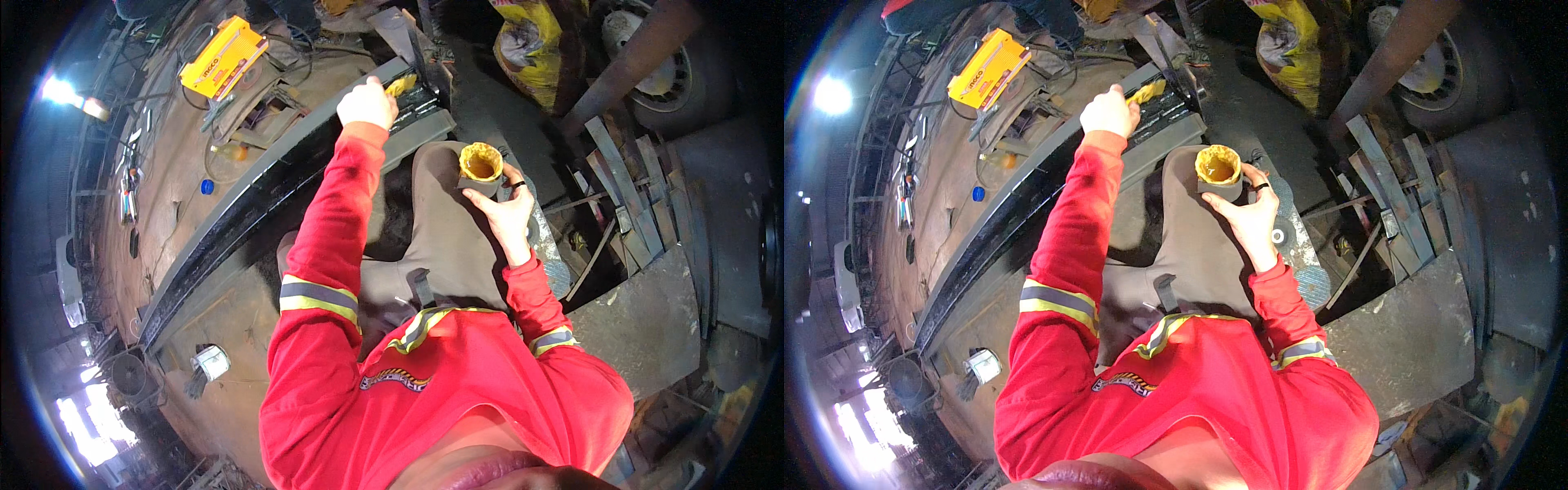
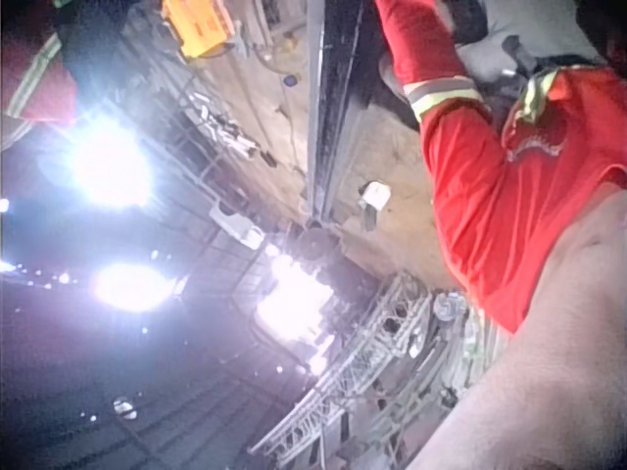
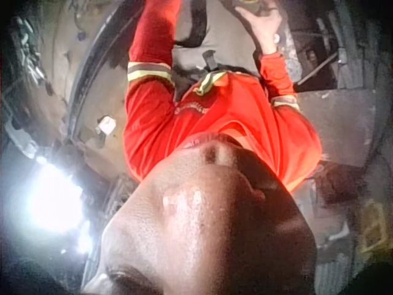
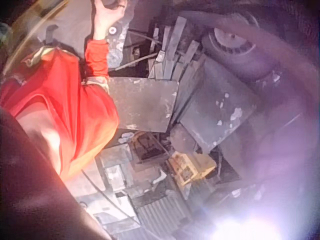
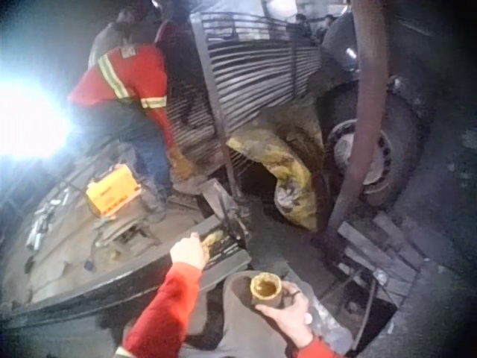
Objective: The person applies a yellow paste-like substance to a long, curved metal beam using a small brush. They repeatedly dip the brush into a small container held in the other hand to reload the paste and spread it along the beam's surface.
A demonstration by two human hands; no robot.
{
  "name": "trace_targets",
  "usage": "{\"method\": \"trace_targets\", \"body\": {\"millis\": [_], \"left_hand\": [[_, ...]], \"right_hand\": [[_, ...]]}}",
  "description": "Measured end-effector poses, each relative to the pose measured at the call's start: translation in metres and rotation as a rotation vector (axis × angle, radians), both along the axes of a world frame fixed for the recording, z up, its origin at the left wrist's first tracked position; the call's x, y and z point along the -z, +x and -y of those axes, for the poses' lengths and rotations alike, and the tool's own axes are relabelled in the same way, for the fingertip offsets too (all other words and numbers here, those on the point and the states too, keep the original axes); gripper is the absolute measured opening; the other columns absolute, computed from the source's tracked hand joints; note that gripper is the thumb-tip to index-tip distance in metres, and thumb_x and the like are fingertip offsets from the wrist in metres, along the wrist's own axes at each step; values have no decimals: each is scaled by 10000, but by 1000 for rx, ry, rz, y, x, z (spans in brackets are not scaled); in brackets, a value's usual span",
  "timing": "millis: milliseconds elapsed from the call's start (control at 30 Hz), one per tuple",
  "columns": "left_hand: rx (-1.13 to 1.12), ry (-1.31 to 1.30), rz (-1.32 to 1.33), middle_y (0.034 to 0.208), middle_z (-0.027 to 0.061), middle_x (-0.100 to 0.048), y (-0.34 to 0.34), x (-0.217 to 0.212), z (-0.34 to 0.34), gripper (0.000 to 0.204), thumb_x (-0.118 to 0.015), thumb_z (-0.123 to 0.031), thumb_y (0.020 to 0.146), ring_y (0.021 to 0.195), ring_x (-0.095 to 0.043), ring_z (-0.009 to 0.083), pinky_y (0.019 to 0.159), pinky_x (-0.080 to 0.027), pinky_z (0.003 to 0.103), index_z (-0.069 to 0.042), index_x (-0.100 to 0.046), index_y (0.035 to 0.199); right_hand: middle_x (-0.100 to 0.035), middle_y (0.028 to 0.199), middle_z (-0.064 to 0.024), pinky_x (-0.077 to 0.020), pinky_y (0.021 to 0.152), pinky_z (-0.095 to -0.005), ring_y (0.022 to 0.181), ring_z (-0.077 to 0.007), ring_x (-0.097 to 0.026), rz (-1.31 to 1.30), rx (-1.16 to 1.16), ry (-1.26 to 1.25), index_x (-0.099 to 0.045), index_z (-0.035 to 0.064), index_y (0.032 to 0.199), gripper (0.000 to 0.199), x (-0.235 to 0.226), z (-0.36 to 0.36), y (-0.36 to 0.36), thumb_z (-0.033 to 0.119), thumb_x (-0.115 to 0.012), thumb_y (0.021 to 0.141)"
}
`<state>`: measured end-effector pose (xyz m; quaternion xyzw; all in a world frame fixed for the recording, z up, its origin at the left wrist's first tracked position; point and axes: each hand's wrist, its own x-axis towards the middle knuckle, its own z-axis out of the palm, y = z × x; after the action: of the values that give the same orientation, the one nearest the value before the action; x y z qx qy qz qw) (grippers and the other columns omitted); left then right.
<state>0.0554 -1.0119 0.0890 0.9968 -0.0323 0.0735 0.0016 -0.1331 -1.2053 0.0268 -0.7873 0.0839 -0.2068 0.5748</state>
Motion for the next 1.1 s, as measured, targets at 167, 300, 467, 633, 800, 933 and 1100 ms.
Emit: {"method": "trace_targets", "body": {"millis": [167,300,467,633,800,933,1100], "left_hand": [[-8,9,-82,876,192,-666,-7,0,-8,354,-609,-343,805,836,-659,347,744,-526,446,-35,-589,978],[-31,-19,-64,888,201,-666,1,3,-2,337,-625,-338,785,848,-659,350,755,-524,453,-40,-620,942],[-54,-125,-48,952,168,-673,8,-30,-17,342,-624,-386,781,882,-653,349,795,-514,442,-66,-657,896],[-153,-77,-199,1051,185,-654,35,-40,-9,444,-622,-460,781,1014,-620,335,864,-496,414,-79,-684,1000],[-188,-85,-105,1033,176,-660,40,-53,-32,449,-631,-477,779,985,-633,327,852,-501,423,-87,-679,997],[-117,5,-82,992,188,-665,37,-32,-17,432,-633,-475,775,971,-635,322,847,-497,419,-84,-685,953],[-9,-320,-169,895,190,-676,46,-52,-46,394,-666,-430,755,902,-650,331,802,-501,404,-42,-672,827]], "right_hand": [[-639,1037,-113,-461,850,-309,950,-187,-590,-29,-7,113,-616,-32,1076,624,0,-2,-2,202,-882,562],[-646,1031,-109,-459,844,-311,959,-181,-592,-53,-8,42,-610,-28,1092,646,2,-6,-2,216,-884,561],[-640,1055,-106,-457,821,-309,961,-184,-595,-69,-5,56,-611,-27,1090,656,7,-6,-4,226,-889,551],[-646,1034,-108,-450,816,-304,924,-173,-588,-37,-21,22,-615,-34,1078,643,6,-7,-5,225,-887,556],[-647,1030,-115,-447,847,-317,943,-183,-591,-106,24,99,-614,-32,1082,643,4,-7,-6,228,-883,559],[-649,1021,-112,-454,825,-311,925,-180,-593,-64,-1,45,-614,-27,1085,643,1,-3,-7,220,-886,557],[-647,1025,-114,-464,816,-307,928,-180,-599,-87,-2,47,-612,-30,1089,649,-1,-3,-4,214,-889,555]]}}
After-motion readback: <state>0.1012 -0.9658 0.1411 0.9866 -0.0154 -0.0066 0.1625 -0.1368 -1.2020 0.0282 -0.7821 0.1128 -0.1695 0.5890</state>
